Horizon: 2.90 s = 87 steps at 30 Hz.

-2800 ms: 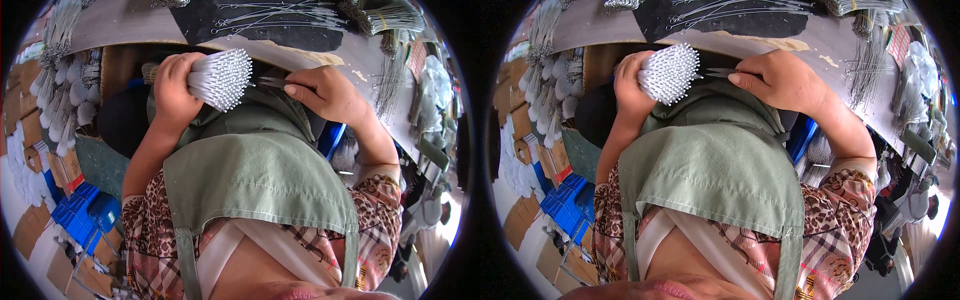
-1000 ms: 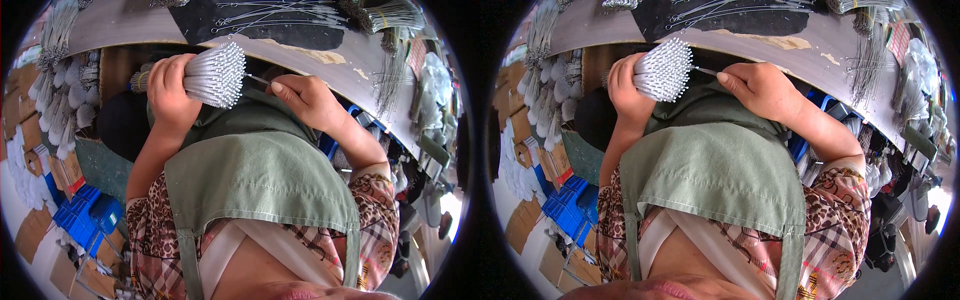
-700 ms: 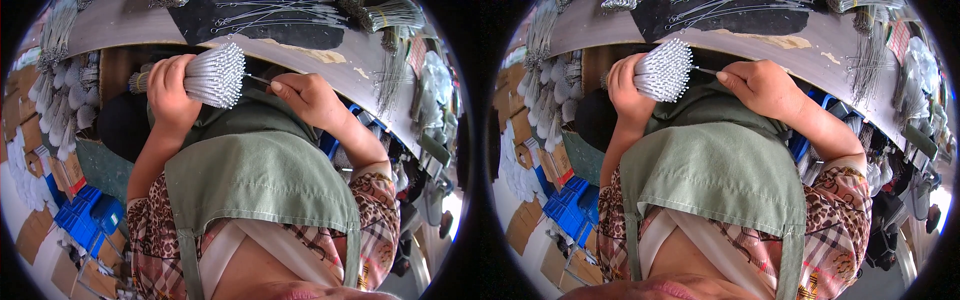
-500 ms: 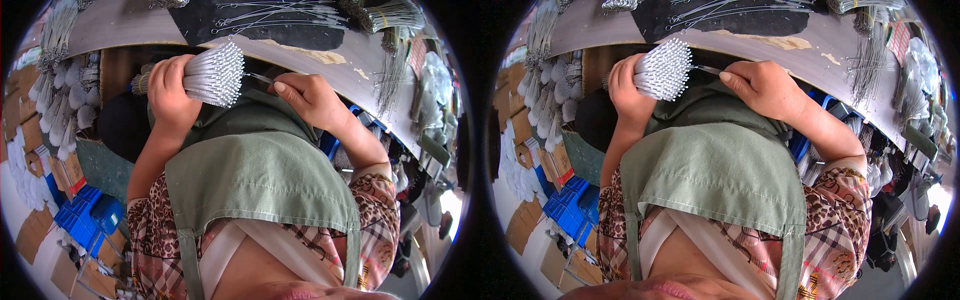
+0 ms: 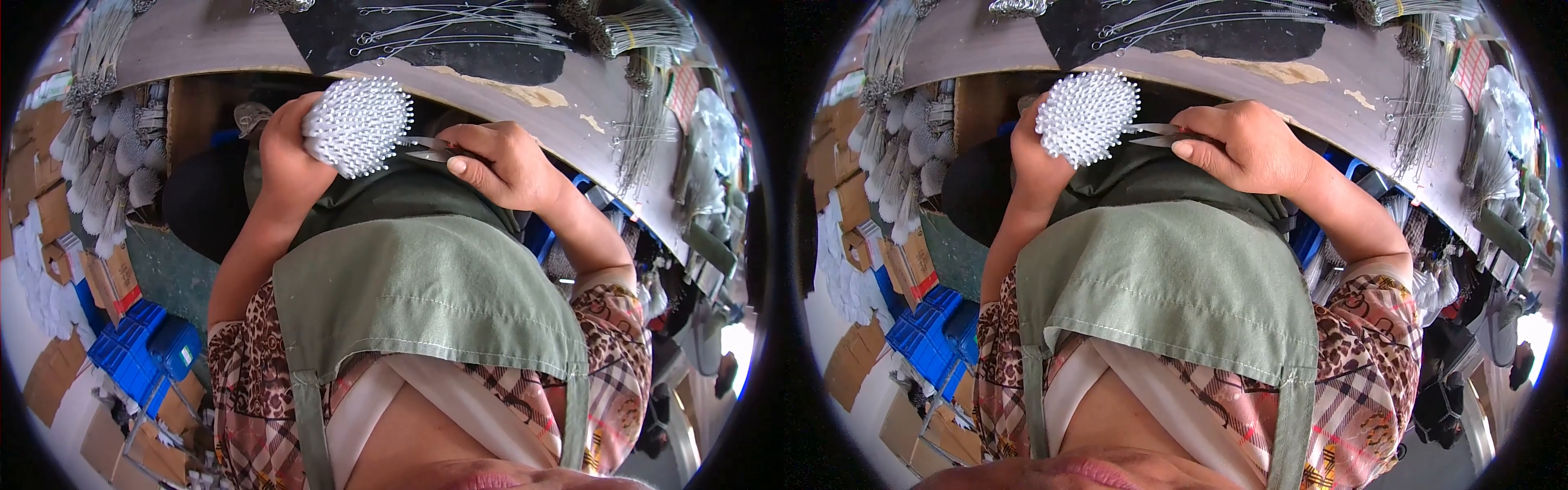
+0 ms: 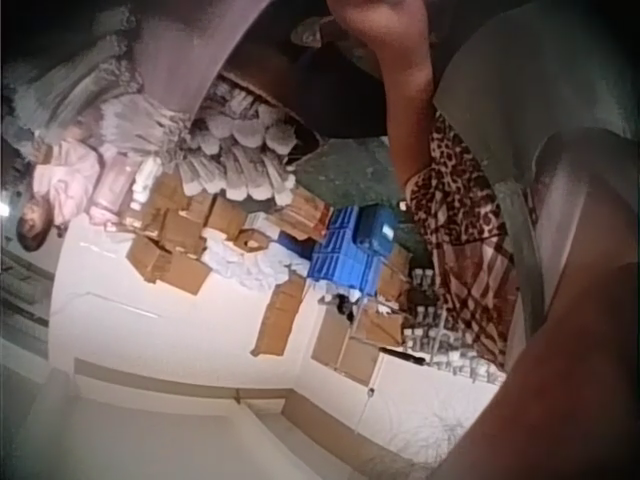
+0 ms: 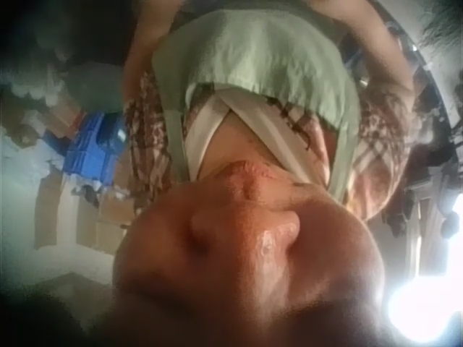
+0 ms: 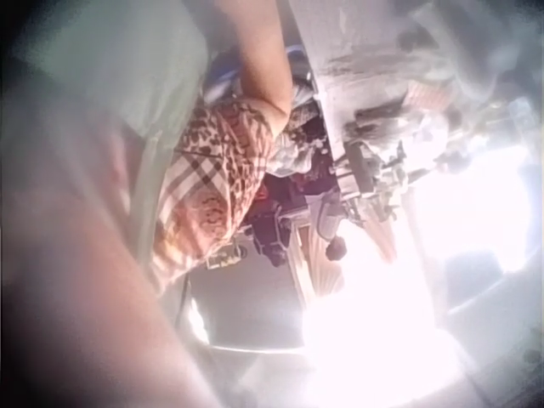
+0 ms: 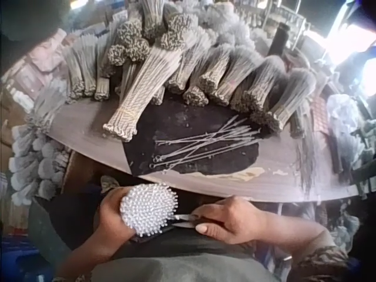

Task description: Assembling bunches of bristles into industrial brushes or components, including trimming or crimping with pliers.

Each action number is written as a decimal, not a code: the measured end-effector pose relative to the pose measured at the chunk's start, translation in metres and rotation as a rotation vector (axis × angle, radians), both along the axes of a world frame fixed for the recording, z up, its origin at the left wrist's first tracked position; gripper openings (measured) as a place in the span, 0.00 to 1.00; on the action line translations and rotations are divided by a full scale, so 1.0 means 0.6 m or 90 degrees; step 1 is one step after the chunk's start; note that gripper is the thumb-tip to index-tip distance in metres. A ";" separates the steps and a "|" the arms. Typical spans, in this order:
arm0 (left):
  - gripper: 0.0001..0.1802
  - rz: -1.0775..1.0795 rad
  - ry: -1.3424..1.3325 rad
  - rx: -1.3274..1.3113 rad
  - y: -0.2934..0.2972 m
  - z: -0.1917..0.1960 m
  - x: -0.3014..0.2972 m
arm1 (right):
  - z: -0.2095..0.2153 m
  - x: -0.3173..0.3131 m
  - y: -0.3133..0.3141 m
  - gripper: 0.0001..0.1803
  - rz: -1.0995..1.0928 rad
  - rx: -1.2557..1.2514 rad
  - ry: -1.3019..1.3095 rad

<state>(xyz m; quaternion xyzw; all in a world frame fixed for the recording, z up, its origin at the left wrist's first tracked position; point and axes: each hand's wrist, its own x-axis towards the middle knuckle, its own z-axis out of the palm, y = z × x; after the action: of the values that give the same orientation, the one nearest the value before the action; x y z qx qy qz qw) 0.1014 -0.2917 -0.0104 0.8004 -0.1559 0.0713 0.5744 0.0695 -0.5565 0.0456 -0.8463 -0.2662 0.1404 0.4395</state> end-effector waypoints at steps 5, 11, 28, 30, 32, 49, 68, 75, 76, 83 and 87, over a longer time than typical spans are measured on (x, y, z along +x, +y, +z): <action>0.21 -0.087 0.121 -0.042 -0.002 0.020 -0.001 | -0.007 0.002 0.003 0.17 0.022 0.016 -0.057; 0.23 -0.161 0.212 -0.062 0.001 0.020 -0.005 | -0.005 0.004 0.000 0.17 0.075 0.014 -0.058; 0.19 0.002 0.001 0.159 0.007 0.000 0.005 | -0.026 -0.019 0.008 0.10 -0.202 0.358 0.313; 0.19 0.007 -0.018 0.172 0.005 0.006 0.003 | -0.026 -0.021 0.018 0.08 -0.236 0.337 0.286; 0.19 0.011 -0.037 0.185 0.003 0.005 0.004 | -0.044 -0.023 0.021 0.07 -0.208 0.320 0.092; 0.19 -0.193 -0.033 0.197 -0.008 -0.047 -0.013 | -0.039 -0.027 0.069 0.06 -0.194 0.346 0.062; 0.34 -0.242 0.123 -0.083 0.006 -0.019 -0.011 | -0.037 -0.024 -0.012 0.22 -0.160 0.168 0.140; 0.28 -0.259 0.288 -0.139 -0.002 -0.005 -0.019 | -0.043 -0.014 0.038 0.05 -0.198 0.336 0.077; 0.27 -0.290 0.314 -0.153 -0.001 -0.007 -0.017 | -0.043 -0.010 0.041 0.05 -0.196 0.336 0.076; 0.19 -0.337 0.265 -0.040 0.012 -0.018 -0.014 | -0.041 0.007 0.051 0.07 -0.135 0.316 -0.044; 0.33 -0.306 0.411 -0.100 0.008 0.000 -0.016 | -0.033 0.008 0.054 0.08 -0.125 0.296 -0.077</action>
<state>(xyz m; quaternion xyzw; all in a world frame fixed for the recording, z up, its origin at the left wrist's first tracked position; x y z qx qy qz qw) 0.0915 -0.2867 -0.0105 0.6759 -0.1445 -0.3082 0.6537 0.0740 -0.5240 0.0258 -0.7514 -0.2336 -0.0185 0.6168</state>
